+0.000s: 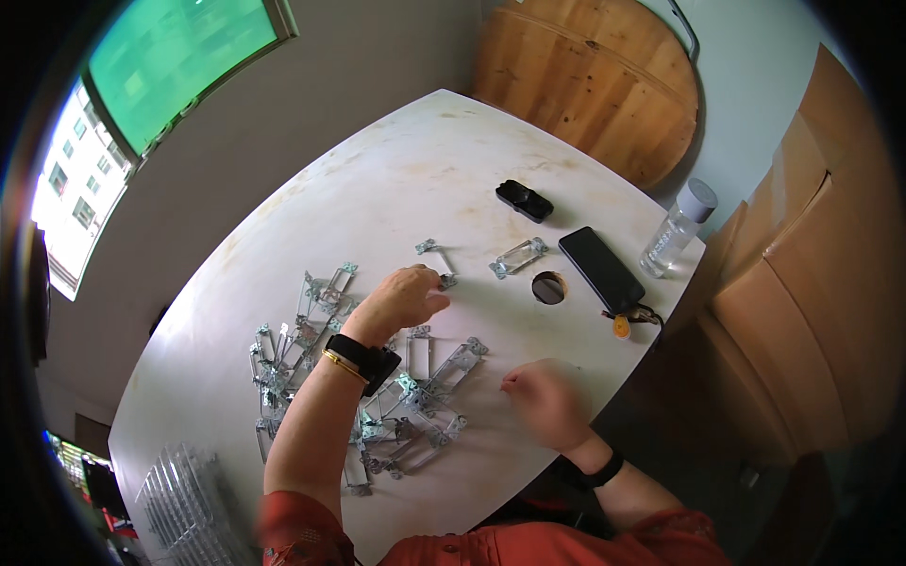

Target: The person assembles small metal hardware components by hand at a white table. They pick up rectangular metal frames and small screws, insert the screws into the frames, and place the assembled units into a clear plastic organizer tray. The process is repeated continuously throughout the video.

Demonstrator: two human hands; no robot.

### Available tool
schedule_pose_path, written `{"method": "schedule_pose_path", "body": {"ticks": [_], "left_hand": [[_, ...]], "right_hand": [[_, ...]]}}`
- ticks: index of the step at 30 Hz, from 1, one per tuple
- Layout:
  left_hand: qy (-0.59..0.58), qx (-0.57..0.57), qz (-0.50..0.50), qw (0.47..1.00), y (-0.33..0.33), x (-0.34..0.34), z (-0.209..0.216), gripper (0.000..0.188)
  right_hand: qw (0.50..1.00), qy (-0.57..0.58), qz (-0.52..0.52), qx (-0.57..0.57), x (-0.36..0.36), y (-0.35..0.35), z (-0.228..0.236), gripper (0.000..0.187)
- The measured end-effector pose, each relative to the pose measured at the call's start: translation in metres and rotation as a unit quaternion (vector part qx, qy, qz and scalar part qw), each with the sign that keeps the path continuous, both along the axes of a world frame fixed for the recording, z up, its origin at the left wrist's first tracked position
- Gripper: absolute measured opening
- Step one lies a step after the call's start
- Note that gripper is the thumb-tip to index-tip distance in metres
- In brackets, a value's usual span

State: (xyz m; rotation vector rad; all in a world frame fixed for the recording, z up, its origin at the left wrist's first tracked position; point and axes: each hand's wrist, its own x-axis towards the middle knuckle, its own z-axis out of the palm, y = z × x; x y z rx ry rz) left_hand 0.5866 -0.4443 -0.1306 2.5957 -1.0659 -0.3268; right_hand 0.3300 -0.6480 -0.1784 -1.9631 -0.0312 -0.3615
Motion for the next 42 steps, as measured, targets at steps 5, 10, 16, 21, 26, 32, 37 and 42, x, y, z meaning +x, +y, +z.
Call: {"method": "schedule_pose_path", "body": {"ticks": [5, 10, 16, 21, 26, 32, 37, 42], "left_hand": [[-0.068, 0.058, 0.095, 0.992, -0.019, -0.003, 0.003, 0.032], [-0.061, -0.071, 0.086, 0.992, -0.032, -0.012, -0.002, 0.022], [-0.039, -0.057, 0.097, 0.993, -0.030, 0.011, -0.028, 0.019], [-0.072, -0.150, 0.116, 0.979, -0.031, 0.009, -0.026, 0.030], [-0.088, -0.135, 0.142, 0.977, -0.031, 0.001, -0.008, 0.034], [-0.153, -0.109, 0.151, 0.971, -0.003, -0.018, 0.017, 0.023], [-0.149, -0.055, 0.178, 0.971, 0.023, -0.056, 0.066, 0.029], [-0.186, -0.040, 0.191, 0.963, 0.078, -0.126, 0.119, 0.028]], "right_hand": [[1.000, -0.013, -0.005, -0.011, 0.000, -0.001, 0.002, 0.009], [1.000, -0.015, -0.012, -0.017, 0.000, -0.001, 0.002, 0.010], [0.999, -0.027, -0.003, -0.022, 0.002, -0.001, 0.004, 0.011], [0.999, -0.021, -0.011, -0.029, 0.001, -0.002, 0.002, 0.011], [1.000, -0.014, -0.013, -0.013, 0.001, -0.001, 0.000, 0.012], [1.000, -0.012, -0.008, 0.001, 0.002, 0.003, 0.000, 0.010], [0.998, -0.013, -0.022, -0.064, -0.001, -0.003, -0.005, 0.008], [1.000, -0.016, -0.005, -0.013, 0.003, -0.002, -0.012, 0.009]]}}
